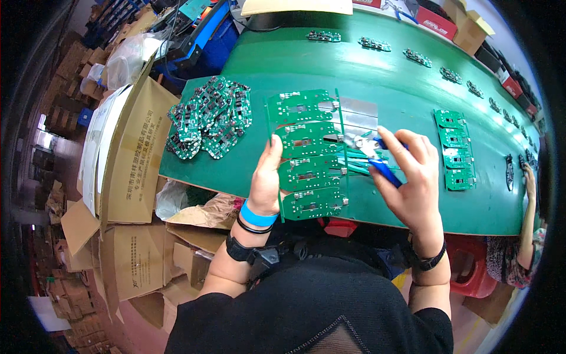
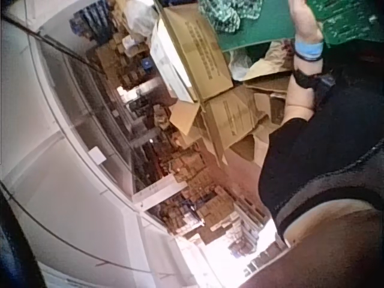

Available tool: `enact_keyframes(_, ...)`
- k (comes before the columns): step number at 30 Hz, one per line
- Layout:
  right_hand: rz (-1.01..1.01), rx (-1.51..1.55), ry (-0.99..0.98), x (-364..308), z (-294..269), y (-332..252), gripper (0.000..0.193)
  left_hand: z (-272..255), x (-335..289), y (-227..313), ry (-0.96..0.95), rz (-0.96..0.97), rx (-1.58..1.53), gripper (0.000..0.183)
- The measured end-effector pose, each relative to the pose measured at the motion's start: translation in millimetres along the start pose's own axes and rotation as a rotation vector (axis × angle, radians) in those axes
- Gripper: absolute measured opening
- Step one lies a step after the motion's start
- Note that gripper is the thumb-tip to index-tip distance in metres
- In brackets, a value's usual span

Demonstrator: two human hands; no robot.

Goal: The person uses blue-handled flush cutters to trim the excess green edges from a large panel of connected circuit boards. They hold the panel steady with their left hand while snipping the connecting tabs with their right hand. The trimmed pieces are discarded onto the table, and the process is repeated for multiple panels.

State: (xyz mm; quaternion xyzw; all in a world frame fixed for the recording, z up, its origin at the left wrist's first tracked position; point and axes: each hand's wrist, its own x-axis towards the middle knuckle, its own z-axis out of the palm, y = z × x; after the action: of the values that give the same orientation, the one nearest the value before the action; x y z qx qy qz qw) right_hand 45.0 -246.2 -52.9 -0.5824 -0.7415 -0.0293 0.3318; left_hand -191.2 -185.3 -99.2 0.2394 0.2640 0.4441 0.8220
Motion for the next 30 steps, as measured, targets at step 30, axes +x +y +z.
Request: enact_keyframes(30,-0.127,-0.139,-0.081,8,10,-21,0.061,25,-10,1,-0.080,0.261,0.376,0.045)
